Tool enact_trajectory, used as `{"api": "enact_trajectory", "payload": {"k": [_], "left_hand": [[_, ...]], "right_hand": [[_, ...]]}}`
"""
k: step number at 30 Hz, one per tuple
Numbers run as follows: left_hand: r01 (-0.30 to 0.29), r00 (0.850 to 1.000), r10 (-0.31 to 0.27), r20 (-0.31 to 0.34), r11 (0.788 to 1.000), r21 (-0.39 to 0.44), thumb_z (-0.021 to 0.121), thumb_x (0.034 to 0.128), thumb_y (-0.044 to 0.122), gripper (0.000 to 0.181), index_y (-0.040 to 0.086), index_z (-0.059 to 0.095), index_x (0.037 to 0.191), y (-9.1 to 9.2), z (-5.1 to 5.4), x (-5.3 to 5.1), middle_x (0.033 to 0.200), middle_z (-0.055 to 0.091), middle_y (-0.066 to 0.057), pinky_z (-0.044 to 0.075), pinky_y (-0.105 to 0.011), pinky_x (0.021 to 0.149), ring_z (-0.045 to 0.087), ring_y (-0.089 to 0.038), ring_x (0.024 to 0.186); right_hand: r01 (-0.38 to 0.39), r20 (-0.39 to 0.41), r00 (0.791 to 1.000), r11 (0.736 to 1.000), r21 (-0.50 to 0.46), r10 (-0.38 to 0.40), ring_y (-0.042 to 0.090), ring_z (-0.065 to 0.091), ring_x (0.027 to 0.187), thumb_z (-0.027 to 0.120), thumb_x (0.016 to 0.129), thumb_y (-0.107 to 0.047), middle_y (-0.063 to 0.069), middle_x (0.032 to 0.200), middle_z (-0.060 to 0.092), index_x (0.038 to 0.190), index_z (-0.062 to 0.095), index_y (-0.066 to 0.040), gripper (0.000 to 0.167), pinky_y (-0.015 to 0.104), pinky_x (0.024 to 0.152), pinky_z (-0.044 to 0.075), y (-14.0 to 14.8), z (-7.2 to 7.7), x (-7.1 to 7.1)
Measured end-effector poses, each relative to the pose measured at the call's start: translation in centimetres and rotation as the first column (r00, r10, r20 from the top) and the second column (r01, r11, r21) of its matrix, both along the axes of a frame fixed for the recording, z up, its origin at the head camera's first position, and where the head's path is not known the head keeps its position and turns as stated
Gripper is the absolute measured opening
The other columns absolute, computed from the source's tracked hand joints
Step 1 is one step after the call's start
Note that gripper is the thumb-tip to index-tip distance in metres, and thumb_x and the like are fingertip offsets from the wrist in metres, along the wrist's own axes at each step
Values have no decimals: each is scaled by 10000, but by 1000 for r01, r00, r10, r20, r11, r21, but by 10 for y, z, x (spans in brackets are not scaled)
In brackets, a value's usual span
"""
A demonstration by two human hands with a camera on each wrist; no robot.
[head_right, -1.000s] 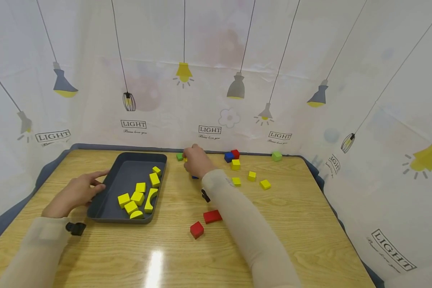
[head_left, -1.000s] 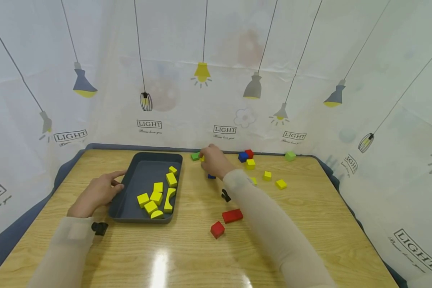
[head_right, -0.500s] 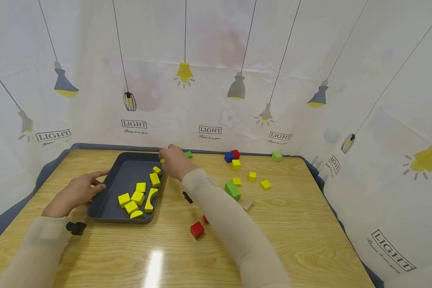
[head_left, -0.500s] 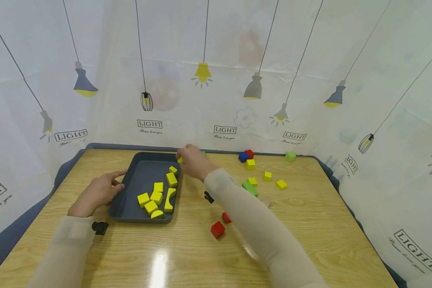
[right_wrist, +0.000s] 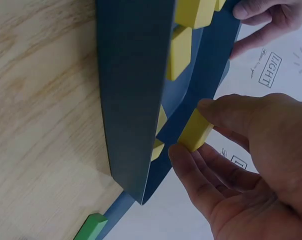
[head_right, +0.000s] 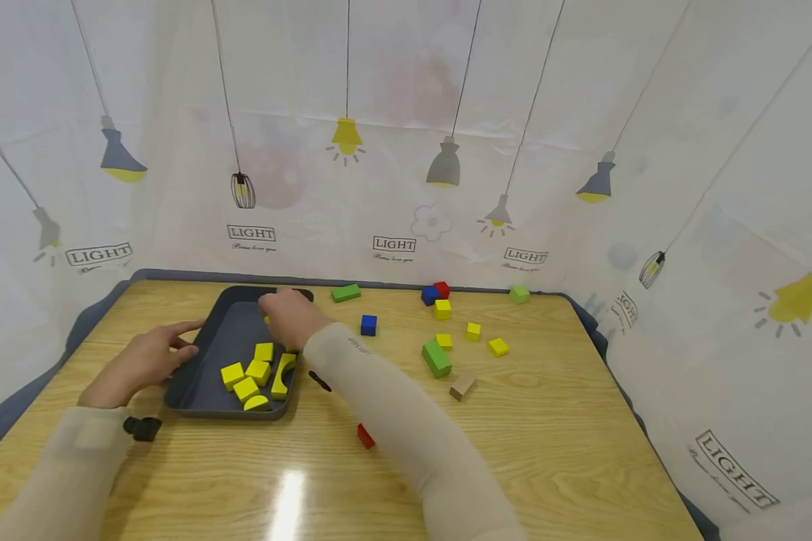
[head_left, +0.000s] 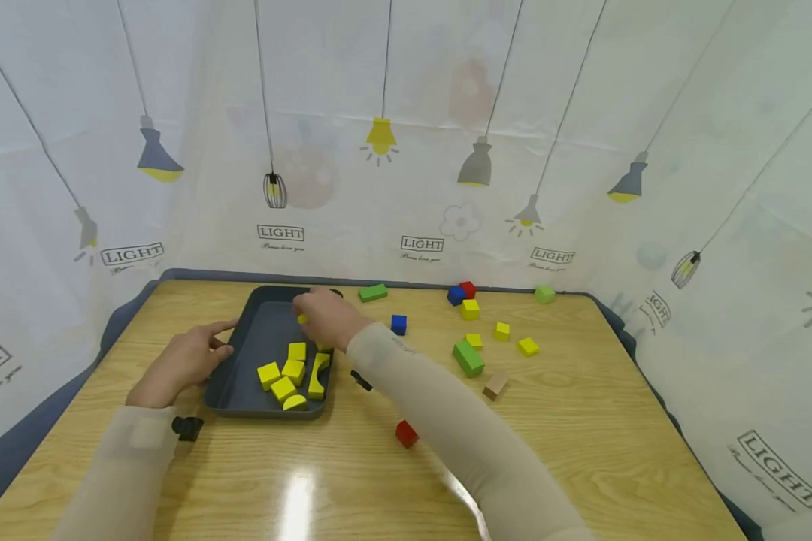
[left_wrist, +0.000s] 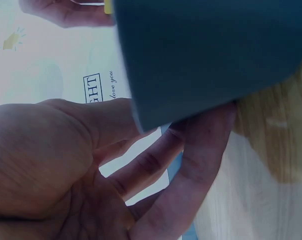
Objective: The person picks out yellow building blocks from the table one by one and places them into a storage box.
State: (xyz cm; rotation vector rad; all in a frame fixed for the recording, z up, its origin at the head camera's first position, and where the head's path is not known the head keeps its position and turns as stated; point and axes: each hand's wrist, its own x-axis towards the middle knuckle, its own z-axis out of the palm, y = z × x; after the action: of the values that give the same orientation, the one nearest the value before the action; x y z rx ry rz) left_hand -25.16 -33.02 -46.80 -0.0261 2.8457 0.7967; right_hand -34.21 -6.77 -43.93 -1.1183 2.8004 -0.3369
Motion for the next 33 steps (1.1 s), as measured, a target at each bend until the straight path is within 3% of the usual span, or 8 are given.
{"api": "enact_trajectory", "payload": {"k": [7, 14, 21, 26, 33], "left_hand": [[3, 1000, -3, 5, 1000, 15, 610, 1181, 109, 664, -16, 373, 1789, 0, 1, 2, 1471, 699, -428, 607, -333, 697, 742, -250, 852], [2, 1000, -2, 6, 1000, 10, 605, 1180, 107, 661, -17, 374, 1787, 0, 0, 1, 1477, 693, -433, 606, -335, 697, 724, -221, 814], [8, 1000, -8, -2, 1000, 4, 614, 1181, 111, 661, -20, 378, 1785, 0, 1, 3, 1466, 703, -428, 592, -348, 687, 703, -214, 762], [12, 1000, -12, -1, 1000, -2, 609, 1184, 113, 661, -21, 373, 1786, 1, 0, 3, 1466, 703, -427, 585, -339, 697, 715, -222, 813], [8, 1000, -8, 3, 1000, -6, 609, 1187, 118, 665, -20, 365, 1790, 1, 2, 3, 1466, 700, -426, 575, -349, 695, 689, -221, 786]], "right_hand": [[-36, -14, 999, 998, 44, 37, 214, 721, 1372, 707, 1167, -113, 38, 1444, 813, 1476, 794, -110, 321, 282, 1135, 612, -10, -11, 2], [-45, 40, 998, 998, 41, 44, 205, 746, 1432, 668, 1166, -29, 41, 1494, 819, 1463, 819, -114, 344, 281, 1151, 622, -8, -16, 1], [-58, 20, 998, 998, 34, 57, 213, 744, 1426, 689, 1165, -63, 53, 1494, 814, 1464, 818, -104, 328, 289, 1161, 618, -4, -17, 1], [-71, -9, 997, 997, 9, 71, 223, 729, 1412, 714, 1157, -88, 58, 1481, 806, 1484, 802, -92, 339, 298, 1187, 600, 3, -15, 1], [-52, -7, 999, 999, -14, 52, 207, 742, 1315, 704, 1173, -157, 76, 1468, 793, 1520, 775, -90, 360, 305, 1135, 615, 20, -11, -2]]}}
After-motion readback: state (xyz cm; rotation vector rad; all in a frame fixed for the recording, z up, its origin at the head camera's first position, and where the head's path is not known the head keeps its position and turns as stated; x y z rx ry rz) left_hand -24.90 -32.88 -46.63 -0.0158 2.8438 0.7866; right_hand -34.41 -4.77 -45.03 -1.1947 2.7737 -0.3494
